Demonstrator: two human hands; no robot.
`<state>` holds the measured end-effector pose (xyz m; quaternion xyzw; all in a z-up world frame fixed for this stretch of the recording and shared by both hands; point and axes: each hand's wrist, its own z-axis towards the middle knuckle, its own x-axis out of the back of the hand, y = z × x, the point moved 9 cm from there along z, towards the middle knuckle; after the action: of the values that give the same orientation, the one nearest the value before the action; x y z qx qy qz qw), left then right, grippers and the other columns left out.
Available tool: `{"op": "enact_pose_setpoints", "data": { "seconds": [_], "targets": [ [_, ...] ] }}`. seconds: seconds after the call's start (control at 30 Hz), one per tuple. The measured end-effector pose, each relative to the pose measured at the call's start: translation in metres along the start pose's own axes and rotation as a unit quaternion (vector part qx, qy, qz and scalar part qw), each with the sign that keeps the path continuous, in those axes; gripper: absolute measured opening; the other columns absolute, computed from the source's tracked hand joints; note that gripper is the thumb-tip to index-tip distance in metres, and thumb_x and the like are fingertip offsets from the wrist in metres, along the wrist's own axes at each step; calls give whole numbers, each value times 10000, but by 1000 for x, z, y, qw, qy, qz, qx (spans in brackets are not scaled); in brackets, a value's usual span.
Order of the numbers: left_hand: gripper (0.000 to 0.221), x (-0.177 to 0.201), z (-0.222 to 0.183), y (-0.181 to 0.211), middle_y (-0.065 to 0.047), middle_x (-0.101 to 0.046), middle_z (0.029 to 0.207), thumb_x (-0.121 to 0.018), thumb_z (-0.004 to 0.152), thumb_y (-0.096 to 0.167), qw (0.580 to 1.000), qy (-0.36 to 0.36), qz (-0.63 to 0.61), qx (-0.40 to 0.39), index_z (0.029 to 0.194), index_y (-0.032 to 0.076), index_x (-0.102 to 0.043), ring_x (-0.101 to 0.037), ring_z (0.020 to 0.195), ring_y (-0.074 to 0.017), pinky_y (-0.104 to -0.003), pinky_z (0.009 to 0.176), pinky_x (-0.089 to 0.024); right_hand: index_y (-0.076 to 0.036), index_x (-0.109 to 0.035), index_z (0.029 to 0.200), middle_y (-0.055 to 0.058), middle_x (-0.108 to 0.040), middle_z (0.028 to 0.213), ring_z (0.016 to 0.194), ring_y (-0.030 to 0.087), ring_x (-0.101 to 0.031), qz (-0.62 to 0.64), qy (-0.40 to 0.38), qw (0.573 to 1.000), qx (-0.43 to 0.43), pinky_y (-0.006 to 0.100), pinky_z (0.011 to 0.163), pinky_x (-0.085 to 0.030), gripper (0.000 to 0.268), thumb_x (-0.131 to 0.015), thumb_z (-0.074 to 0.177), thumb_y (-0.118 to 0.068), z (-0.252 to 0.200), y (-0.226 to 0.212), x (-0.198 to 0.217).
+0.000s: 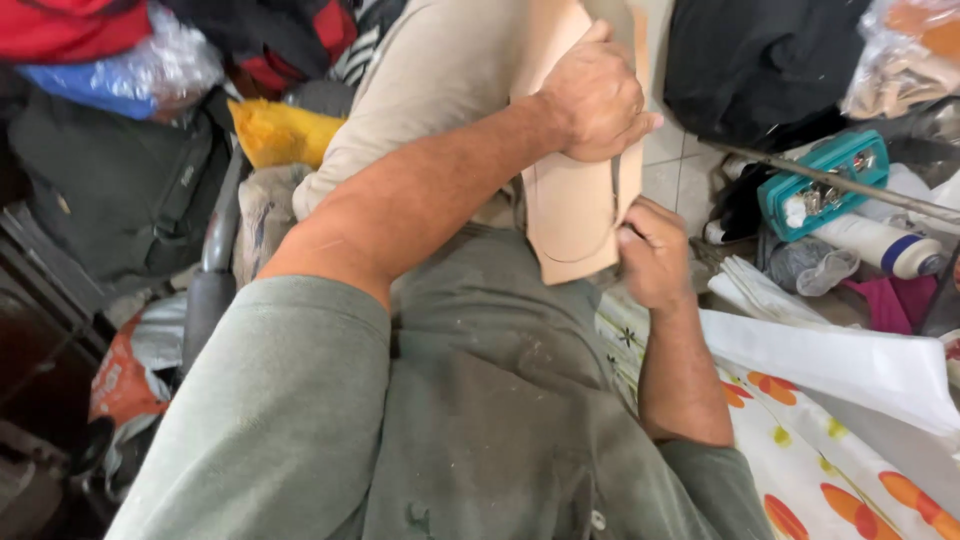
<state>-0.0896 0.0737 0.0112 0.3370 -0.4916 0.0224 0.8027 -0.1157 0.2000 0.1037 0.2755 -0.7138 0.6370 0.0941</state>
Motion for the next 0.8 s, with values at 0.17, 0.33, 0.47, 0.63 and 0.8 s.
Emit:
{"op": "enact_pose_setpoints", "data": {
  "seconds": [0.17, 0.33, 0.47, 0.63, 0.8],
  "targets": [
    [765, 71, 38, 25, -136, -758, 776, -385, 1089, 682, 985, -131, 91, 67, 775, 111, -785, -692, 748, -357, -502, 720, -403, 21, -597, 1137, 43, -567, 973, 875, 164, -509, 71, -54, 996, -27, 328, 778, -388, 784, -446, 895, -710, -21, 5, 54],
    [892, 141, -35, 45, -157, -756, 1076, -139, 1084, 759, 870, -461, 112, 136, 1046, 134, -775, -673, 1045, -319, -524, 1090, -232, -43, -516, 986, 50, -400, 796, 681, 231, -362, 4, -139, 990, 26, 362, 634, -319, 590, -589, 863, -615, -21, -26, 11],
    [619, 130, -89, 73, -175, -756, 971, -510, 931, 652, 872, -450, -161, 107, 1030, 92, -755, -723, 960, -424, -524, 856, -513, 60, -616, 1138, 188, -610, 1080, 1018, 263, -574, 235, -120, 964, 38, 475, 838, -478, 505, -633, 907, -389, -23, 4, -4],
    [490, 147, -89, 78, -106, -675, 661, -793, 855, 551, 929, -190, -312, 58, 785, 83, -667, -709, 672, -393, -463, 600, -563, 77, -663, 1257, 189, -677, 1346, 1288, 224, -550, 340, -64, 938, -29, 401, 1056, -447, 406, -533, 1000, -209, -40, 40, -4],
    [493, 162, -93, 75, 29, -559, 582, -820, 810, 618, 958, -118, -262, 13, 707, 205, -572, -658, 602, -257, -370, 582, -529, 113, -614, 1236, 215, -656, 1095, 982, 287, -643, 229, -188, 952, 79, 458, 784, -528, 882, -742, 723, -594, -7, -54, 1]
  ]
}}
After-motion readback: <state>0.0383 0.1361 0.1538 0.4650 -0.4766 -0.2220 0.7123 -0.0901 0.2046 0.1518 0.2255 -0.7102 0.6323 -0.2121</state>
